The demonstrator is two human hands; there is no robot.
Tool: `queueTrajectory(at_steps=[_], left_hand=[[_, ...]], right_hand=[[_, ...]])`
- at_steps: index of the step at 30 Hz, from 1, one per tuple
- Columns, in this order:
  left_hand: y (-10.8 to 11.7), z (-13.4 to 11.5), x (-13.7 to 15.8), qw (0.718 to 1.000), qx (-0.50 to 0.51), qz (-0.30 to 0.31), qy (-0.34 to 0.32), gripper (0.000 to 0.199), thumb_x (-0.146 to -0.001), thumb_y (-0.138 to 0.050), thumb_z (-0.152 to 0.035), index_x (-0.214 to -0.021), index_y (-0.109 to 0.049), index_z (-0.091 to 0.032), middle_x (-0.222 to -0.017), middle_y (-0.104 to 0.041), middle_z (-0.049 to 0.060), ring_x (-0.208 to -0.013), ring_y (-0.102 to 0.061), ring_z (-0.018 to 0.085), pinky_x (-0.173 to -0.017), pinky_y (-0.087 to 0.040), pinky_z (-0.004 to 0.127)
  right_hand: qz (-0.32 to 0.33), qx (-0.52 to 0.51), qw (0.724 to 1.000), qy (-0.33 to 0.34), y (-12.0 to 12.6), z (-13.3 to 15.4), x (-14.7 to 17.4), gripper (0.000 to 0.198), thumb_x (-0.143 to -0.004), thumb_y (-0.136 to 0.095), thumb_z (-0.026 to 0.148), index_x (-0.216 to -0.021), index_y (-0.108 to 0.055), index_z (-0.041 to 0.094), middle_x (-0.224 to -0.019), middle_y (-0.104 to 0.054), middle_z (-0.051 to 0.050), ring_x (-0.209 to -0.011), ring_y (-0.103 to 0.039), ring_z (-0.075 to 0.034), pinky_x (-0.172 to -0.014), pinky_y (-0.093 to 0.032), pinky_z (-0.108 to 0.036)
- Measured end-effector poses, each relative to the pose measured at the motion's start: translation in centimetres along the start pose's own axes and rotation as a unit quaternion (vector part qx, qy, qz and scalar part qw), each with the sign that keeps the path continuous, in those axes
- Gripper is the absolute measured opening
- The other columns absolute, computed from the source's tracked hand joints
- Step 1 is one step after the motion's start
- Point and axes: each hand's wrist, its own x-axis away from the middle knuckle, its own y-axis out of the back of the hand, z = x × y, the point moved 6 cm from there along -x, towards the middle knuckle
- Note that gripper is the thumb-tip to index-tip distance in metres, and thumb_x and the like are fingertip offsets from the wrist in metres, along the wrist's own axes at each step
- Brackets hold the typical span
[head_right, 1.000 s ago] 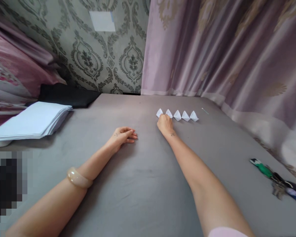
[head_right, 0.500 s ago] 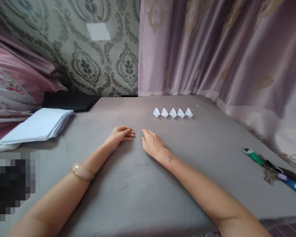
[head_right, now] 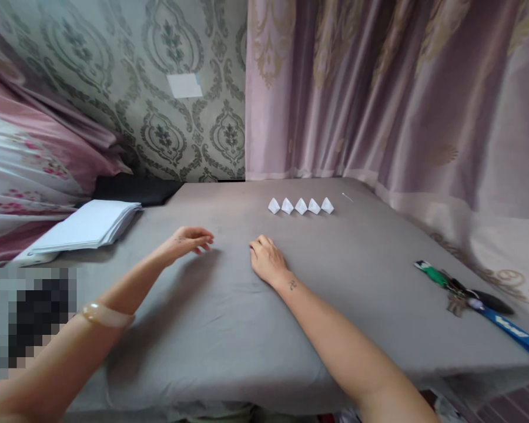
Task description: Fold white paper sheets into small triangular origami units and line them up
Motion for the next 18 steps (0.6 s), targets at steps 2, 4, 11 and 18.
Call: queueTrajectory(at_steps=[2,4,11,18], left_hand=[[4.0,0.0,1.3,0.995,-0.051,-0.082,-0.015,0.02,-0.072,-0.067,-0.032,-0.085,-0.069,-0.016,-0.075,-0.069,0.005,-0.065,-0.062,0.015,-0.056,-0.047,0.024],[8.5,0.1,2.8,0.979,-0.088,-0.183,-0.025,0.021,-0.072,-0.065,-0.032,-0.085,-0.07,-0.017,-0.065,-0.064,0.0,-0.058,-0.055,0.012,-0.055,-0.042,0.023],[22.7,1.8,8.3,0.892,-0.158,-0.424,0.017,0.035,-0.074,-0.059,-0.018,-0.107,-0.067,-0.009,-0.071,-0.063,-0.001,-0.067,-0.047,0.012,-0.069,-0.041,0.025],[27.3,4.7,10.0,0.898,-0.2,-0.388,0.049,0.04,-0.073,-0.065,-0.025,-0.108,-0.066,-0.007,-0.103,-0.069,0.01,-0.093,-0.06,0.019,-0.086,-0.046,0.029]], right_hand=[[-0.003,0.005,1.0,0.003,0.0,0.0,0.0,0.03,-0.096,-0.041,0.023,-0.11,-0.066,0.018,-0.111,-0.061,-0.009,-0.105,-0.055,-0.018,-0.09,-0.042,-0.028],[-0.003,0.008,1.0,0.01,-0.1,-0.1,0.0,0.03,-0.096,-0.04,0.023,-0.11,-0.066,0.018,-0.11,-0.061,-0.009,-0.104,-0.055,-0.018,-0.09,-0.042,-0.028],[-0.038,0.023,0.998,0.049,-0.9,-0.6,-0.4,0.031,-0.094,-0.041,0.024,-0.108,-0.068,0.016,-0.106,-0.063,-0.01,-0.1,-0.057,-0.021,-0.09,-0.044,-0.031],[-0.083,0.051,0.991,0.096,-1.8,-1.2,-1.1,0.034,-0.092,-0.04,0.033,-0.104,-0.069,0.019,-0.101,-0.064,-0.01,-0.088,-0.061,-0.024,-0.077,-0.05,-0.037]])
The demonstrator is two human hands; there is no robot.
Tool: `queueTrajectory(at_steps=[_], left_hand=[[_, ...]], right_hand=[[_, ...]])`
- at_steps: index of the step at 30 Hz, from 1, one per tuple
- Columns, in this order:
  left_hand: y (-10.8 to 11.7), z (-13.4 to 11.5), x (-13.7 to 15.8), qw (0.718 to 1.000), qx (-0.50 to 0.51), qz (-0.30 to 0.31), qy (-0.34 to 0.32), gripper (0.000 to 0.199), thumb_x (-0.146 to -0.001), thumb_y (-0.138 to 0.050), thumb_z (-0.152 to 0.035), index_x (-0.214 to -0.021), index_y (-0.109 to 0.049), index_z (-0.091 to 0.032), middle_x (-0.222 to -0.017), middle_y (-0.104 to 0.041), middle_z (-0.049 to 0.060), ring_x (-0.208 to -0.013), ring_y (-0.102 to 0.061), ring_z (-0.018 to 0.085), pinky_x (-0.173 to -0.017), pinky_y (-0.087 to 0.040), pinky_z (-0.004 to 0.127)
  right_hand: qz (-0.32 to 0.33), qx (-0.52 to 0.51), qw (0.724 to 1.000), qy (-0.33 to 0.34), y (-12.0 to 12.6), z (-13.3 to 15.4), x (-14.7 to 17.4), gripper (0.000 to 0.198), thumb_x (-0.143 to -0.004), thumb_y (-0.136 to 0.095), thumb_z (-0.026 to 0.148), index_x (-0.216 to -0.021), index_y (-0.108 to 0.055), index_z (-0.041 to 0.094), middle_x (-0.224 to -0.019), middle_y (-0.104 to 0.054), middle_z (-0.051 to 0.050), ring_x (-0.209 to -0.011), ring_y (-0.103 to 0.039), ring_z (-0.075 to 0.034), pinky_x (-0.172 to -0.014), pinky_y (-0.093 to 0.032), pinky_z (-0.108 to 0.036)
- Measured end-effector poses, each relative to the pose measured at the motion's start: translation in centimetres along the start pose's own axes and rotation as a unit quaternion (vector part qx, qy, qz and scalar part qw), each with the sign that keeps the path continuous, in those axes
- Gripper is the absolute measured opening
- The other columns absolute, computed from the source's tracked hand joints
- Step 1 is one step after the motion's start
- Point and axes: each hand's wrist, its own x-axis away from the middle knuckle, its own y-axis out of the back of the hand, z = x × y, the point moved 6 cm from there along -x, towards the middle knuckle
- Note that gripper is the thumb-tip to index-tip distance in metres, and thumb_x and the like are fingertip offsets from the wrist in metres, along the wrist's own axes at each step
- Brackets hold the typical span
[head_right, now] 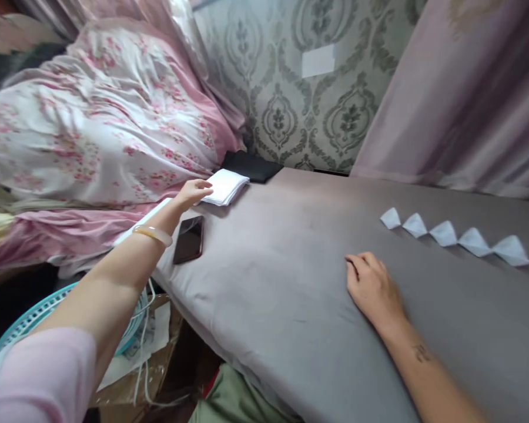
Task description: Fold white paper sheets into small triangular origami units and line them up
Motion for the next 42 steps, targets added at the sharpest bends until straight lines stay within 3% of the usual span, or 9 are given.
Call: queueTrajectory(at_steps=[7,14,19,28,35,38,42], left_hand=[[-1.6,0.7,-1.1,0.989,-0.093,0.117,-0.019,0.068,-0.069,-0.068,-0.044,-0.126,-0.058,-0.008,-0.121,-0.062,0.014,-0.108,-0.059,0.027,-0.095,-0.044,0.033],[-2.0,1.2,-2.2,0.979,-0.124,0.157,-0.036,0.081,-0.063,-0.073,-0.051,-0.133,-0.053,-0.013,-0.137,-0.053,0.014,-0.121,-0.053,0.029,-0.099,-0.041,0.031],[-3.0,1.5,-2.9,0.978,-0.133,0.159,-0.038,0.079,-0.068,-0.067,-0.057,-0.131,-0.054,-0.012,-0.134,-0.055,0.015,-0.118,-0.055,0.029,-0.099,-0.041,0.033],[-3.0,0.4,-2.1,0.976,-0.165,0.139,-0.03,0.081,-0.061,-0.076,-0.046,-0.13,-0.054,-0.009,-0.136,-0.053,0.017,-0.122,-0.052,0.033,-0.101,-0.04,0.034],[-2.8,1.4,-3.0,0.98,-0.133,0.143,-0.023,0.084,-0.059,-0.076,-0.049,-0.13,-0.054,-0.01,-0.135,-0.054,0.017,-0.119,-0.054,0.03,-0.1,-0.041,0.034],[-2.6,1.5,-3.3,0.982,-0.124,0.137,-0.034,0.08,-0.058,-0.075,-0.05,-0.125,-0.058,-0.01,-0.128,-0.06,0.015,-0.111,-0.058,0.029,-0.094,-0.044,0.032],[-2.4,0.9,-3.3,0.983,-0.122,0.126,-0.05,0.058,-0.057,-0.073,-0.046,-0.104,-0.069,-0.013,-0.102,-0.068,0.009,-0.093,-0.062,0.025,-0.08,-0.047,0.031]], right_hand=[[-0.012,0.013,1.0,0.016,-0.5,-0.4,-0.1,0.034,-0.09,-0.04,0.034,-0.103,-0.067,0.019,-0.099,-0.065,-0.009,-0.087,-0.062,-0.024,-0.076,-0.05,-0.038],[-0.022,0.002,0.999,0.032,-0.6,-0.7,-0.1,0.032,-0.088,-0.04,0.036,-0.101,-0.065,0.02,-0.099,-0.065,-0.009,-0.086,-0.063,-0.025,-0.08,-0.05,-0.04],[-0.031,-0.003,0.999,0.042,-0.7,-0.7,-0.1,0.033,-0.089,-0.039,0.036,-0.101,-0.065,0.019,-0.097,-0.065,-0.01,-0.086,-0.062,-0.026,-0.081,-0.05,-0.041],[-0.033,0.004,0.998,0.046,-1.0,-1.0,0.0,0.033,-0.09,-0.04,0.036,-0.103,-0.065,0.019,-0.099,-0.064,-0.009,-0.086,-0.062,-0.025,-0.08,-0.05,-0.04],[-0.025,-0.003,0.999,0.039,-0.8,-0.8,-0.1,0.035,-0.09,-0.038,0.038,-0.103,-0.065,0.02,-0.099,-0.065,-0.01,-0.087,-0.063,-0.026,-0.082,-0.05,-0.042],[-0.022,-0.001,0.999,0.032,-0.7,-0.7,-0.2,0.036,-0.089,-0.038,0.039,-0.102,-0.065,0.019,-0.099,-0.065,-0.01,-0.086,-0.063,-0.027,-0.08,-0.051,-0.043],[-0.007,0.002,1.0,0.026,-0.6,-0.6,-0.1,0.038,-0.09,-0.037,0.038,-0.105,-0.065,0.017,-0.101,-0.064,-0.011,-0.089,-0.063,-0.027,-0.082,-0.051,-0.043]])
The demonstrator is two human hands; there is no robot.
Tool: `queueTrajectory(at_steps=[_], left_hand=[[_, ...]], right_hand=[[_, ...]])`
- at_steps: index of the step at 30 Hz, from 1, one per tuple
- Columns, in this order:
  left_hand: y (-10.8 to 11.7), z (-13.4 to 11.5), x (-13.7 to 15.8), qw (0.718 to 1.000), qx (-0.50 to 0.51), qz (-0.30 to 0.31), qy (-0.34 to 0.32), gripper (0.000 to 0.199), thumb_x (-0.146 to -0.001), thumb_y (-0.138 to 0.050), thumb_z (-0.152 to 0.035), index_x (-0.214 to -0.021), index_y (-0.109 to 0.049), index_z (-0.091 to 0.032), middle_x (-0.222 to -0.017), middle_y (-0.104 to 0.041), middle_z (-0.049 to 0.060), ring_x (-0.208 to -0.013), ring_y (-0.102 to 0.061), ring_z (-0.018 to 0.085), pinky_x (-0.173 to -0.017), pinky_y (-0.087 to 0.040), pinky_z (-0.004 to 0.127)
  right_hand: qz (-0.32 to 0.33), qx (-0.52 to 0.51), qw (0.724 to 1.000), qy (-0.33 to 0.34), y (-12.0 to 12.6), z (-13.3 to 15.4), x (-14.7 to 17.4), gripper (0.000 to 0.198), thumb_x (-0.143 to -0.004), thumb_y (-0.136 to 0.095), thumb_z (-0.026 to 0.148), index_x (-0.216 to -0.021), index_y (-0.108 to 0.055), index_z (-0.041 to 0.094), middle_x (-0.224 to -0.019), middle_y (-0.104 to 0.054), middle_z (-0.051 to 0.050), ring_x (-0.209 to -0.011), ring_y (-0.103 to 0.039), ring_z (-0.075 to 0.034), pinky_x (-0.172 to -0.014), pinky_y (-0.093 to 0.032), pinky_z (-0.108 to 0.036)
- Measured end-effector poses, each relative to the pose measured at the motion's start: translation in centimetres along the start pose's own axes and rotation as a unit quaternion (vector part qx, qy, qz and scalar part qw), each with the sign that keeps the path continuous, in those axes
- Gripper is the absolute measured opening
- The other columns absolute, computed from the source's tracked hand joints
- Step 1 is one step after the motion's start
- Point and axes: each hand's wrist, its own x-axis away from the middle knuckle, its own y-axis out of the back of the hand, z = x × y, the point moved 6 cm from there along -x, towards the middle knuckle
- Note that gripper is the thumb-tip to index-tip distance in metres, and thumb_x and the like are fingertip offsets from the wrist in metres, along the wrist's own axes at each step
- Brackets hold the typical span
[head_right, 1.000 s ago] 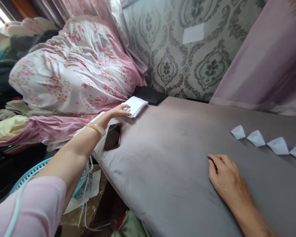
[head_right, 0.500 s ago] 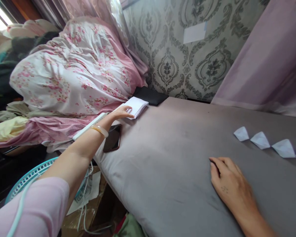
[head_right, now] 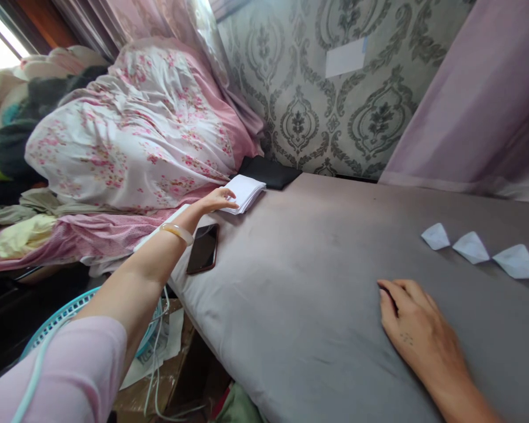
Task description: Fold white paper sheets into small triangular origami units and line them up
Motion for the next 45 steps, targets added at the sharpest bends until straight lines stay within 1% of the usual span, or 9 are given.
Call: queueTrajectory(at_steps=[5,12,17,22,24,32,40,42,45], left_hand=[[-0.3,-0.9,0.3,1.0,0.019,0.005,-0.023,0.028,-0.059,-0.069,-0.037,-0.076,-0.072,-0.016,-0.074,-0.066,0.002,-0.077,-0.06,0.019,-0.072,-0.046,0.027],[-0.9,-1.2,0.5,0.998,0.037,-0.002,-0.047,0.017,-0.058,-0.067,-0.031,-0.062,-0.069,-0.015,-0.07,-0.066,0.003,-0.081,-0.062,0.022,-0.073,-0.045,0.028],[-0.8,-0.9,0.5,0.998,0.043,-0.01,-0.048,0.023,-0.06,-0.067,-0.037,-0.068,-0.07,-0.015,-0.074,-0.066,0.004,-0.083,-0.061,0.022,-0.075,-0.045,0.029],[-0.6,0.3,0.3,0.998,0.045,-0.019,-0.039,0.049,-0.057,-0.072,-0.047,-0.095,-0.07,-0.015,-0.091,-0.065,0.006,-0.085,-0.059,0.022,-0.075,-0.045,0.03],[-0.7,0.6,0.3,0.998,0.046,-0.016,-0.038,0.054,-0.056,-0.073,-0.048,-0.099,-0.069,-0.015,-0.092,-0.064,0.005,-0.084,-0.059,0.022,-0.075,-0.044,0.03],[-1.0,-0.1,0.8,0.996,0.065,0.013,-0.061,0.029,-0.058,-0.069,-0.039,-0.074,-0.069,-0.015,-0.078,-0.062,0.002,-0.08,-0.057,0.019,-0.077,-0.043,0.029],[-1.0,-0.9,1.4,0.995,0.084,0.004,-0.061,0.024,-0.056,-0.069,-0.037,-0.067,-0.072,-0.016,-0.094,-0.067,0.007,-0.107,-0.057,0.029,-0.097,-0.039,0.037],[-1.0,-1.0,1.5,0.994,0.091,-0.004,-0.055,0.023,-0.055,-0.07,-0.036,-0.065,-0.071,-0.016,-0.097,-0.068,0.007,-0.11,-0.057,0.03,-0.098,-0.039,0.038],[-1.0,-1.1,1.6,0.993,0.106,-0.014,-0.047,0.023,-0.056,-0.067,-0.037,-0.065,-0.068,-0.016,-0.095,-0.069,0.007,-0.107,-0.058,0.03,-0.095,-0.041,0.038]], right_hand=[[0.004,-0.01,1.0,0.001,0.3,0.3,-0.1,0.039,-0.09,-0.037,0.038,-0.104,-0.065,0.016,-0.101,-0.064,-0.012,-0.089,-0.062,-0.028,-0.083,-0.05,-0.044],[-0.012,-0.005,1.0,0.01,0.0,-0.1,0.0,0.037,-0.091,-0.038,0.036,-0.104,-0.065,0.016,-0.1,-0.064,-0.011,-0.087,-0.062,-0.026,-0.083,-0.05,-0.043],[-0.012,-0.007,1.0,0.006,-0.2,-0.3,0.1,0.036,-0.091,-0.039,0.036,-0.103,-0.066,0.016,-0.099,-0.064,-0.009,-0.088,-0.063,-0.026,-0.082,-0.05,-0.041],[-0.002,-0.001,1.0,-0.005,-0.2,-0.3,0.2,0.036,-0.091,-0.038,0.036,-0.104,-0.066,0.017,-0.101,-0.064,-0.009,-0.091,-0.062,-0.026,-0.082,-0.049,-0.04],[-0.002,0.0,1.0,-0.005,-0.2,-0.2,0.1,0.036,-0.091,-0.038,0.036,-0.104,-0.066,0.017,-0.1,-0.064,-0.009,-0.091,-0.062,-0.026,-0.082,-0.049,-0.04],[-0.015,0.009,1.0,0.018,-0.3,-0.1,0.1,0.035,-0.092,-0.039,0.035,-0.105,-0.065,0.016,-0.1,-0.065,-0.01,-0.088,-0.063,-0.025,-0.082,-0.05,-0.04],[-0.013,0.005,1.0,0.008,-0.2,-0.2,0.1,0.035,-0.091,-0.039,0.035,-0.104,-0.065,0.017,-0.101,-0.065,-0.01,-0.089,-0.063,-0.026,-0.082,-0.05,-0.04],[-0.011,0.004,1.0,0.004,-0.2,-0.2,0.1,0.035,-0.091,-0.039,0.036,-0.104,-0.066,0.018,-0.101,-0.065,-0.009,-0.09,-0.063,-0.026,-0.082,-0.05,-0.04],[-0.007,-0.006,1.0,0.001,-0.2,-0.2,0.1,0.036,-0.091,-0.038,0.036,-0.105,-0.066,0.017,-0.101,-0.065,-0.01,-0.09,-0.063,-0.026,-0.083,-0.05,-0.041]])
